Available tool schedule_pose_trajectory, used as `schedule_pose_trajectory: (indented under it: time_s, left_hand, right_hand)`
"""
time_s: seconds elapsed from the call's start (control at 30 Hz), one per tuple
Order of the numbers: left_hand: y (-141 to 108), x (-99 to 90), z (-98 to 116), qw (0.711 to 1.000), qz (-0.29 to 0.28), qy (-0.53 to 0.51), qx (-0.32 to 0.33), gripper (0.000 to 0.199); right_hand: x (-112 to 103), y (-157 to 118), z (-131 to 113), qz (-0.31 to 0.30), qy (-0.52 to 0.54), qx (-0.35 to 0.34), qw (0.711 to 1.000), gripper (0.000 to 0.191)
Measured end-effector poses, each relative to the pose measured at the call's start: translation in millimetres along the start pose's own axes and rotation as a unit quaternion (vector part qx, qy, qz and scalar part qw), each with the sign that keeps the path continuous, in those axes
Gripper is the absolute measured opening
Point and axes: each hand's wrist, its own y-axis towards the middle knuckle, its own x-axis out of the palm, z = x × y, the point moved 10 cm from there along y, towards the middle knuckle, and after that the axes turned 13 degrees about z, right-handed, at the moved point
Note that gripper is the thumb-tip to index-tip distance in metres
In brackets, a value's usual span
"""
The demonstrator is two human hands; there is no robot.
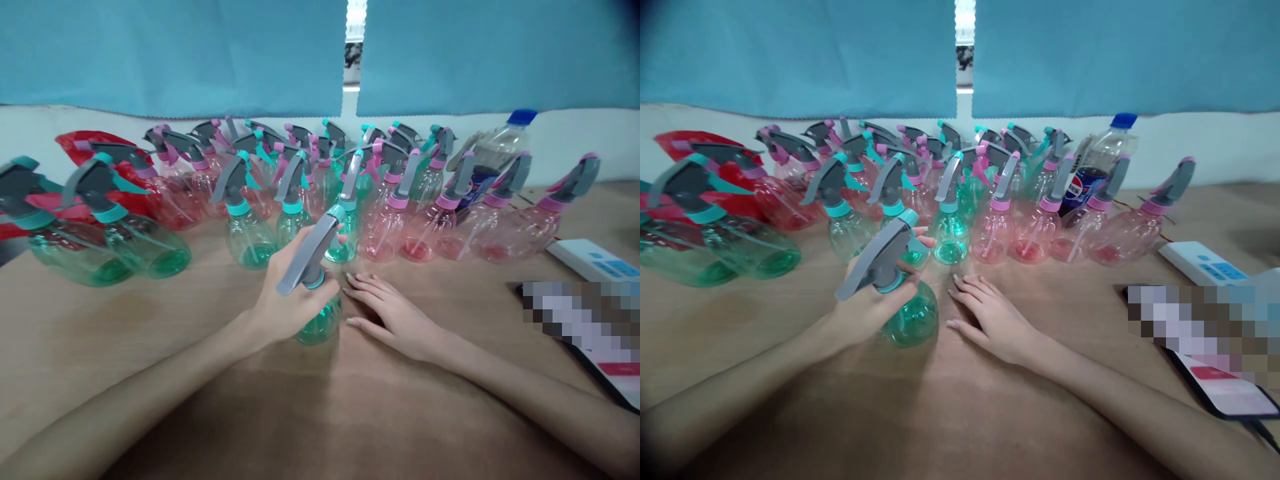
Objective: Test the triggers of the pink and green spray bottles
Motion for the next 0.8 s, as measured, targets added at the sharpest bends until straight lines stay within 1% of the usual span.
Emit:
schedule_pose_trajectory:
  time_s: [0.2, 0.3, 0.43, 0.67, 0.8]
  left_hand:
    - [-0.2, -2.8, 0.5, 1.0, -0.004, 0.013, -0.007, 0.036]
    - [0.9, -6.5, 3.5, 1.0, 0.01, 0.012, 0.0, 0.041]
    - [0.8, -6.8, 6.8, 1.0, 0.013, -0.008, 0.013, 0.046]
    - [0.4, -7.0, 4.5, 0.999, 0.017, -0.033, -0.005, 0.04]
    - [-1.3, -4.3, 3.2, 0.998, -0.002, -0.056, -0.024, 0.041]
  right_hand:
    - [-1.4, 0.4, -0.6, 0.008, 0.01, 0.0, 1.0, 0.05]
    - [-1.1, 0.4, -0.6, 0.007, 0.01, 0.001, 1.0, 0.051]
    - [-1.6, 0.4, -0.8, 0.01, 0.014, 0.0, 1.0, 0.05]
    - [-0.7, 0.8, 0.0, 0.007, 0.012, 0.0, 1.0, 0.051]
    - [-0.6, 1.7, -1.5, 0.003, 0.011, -0.002, 1.0, 0.052]
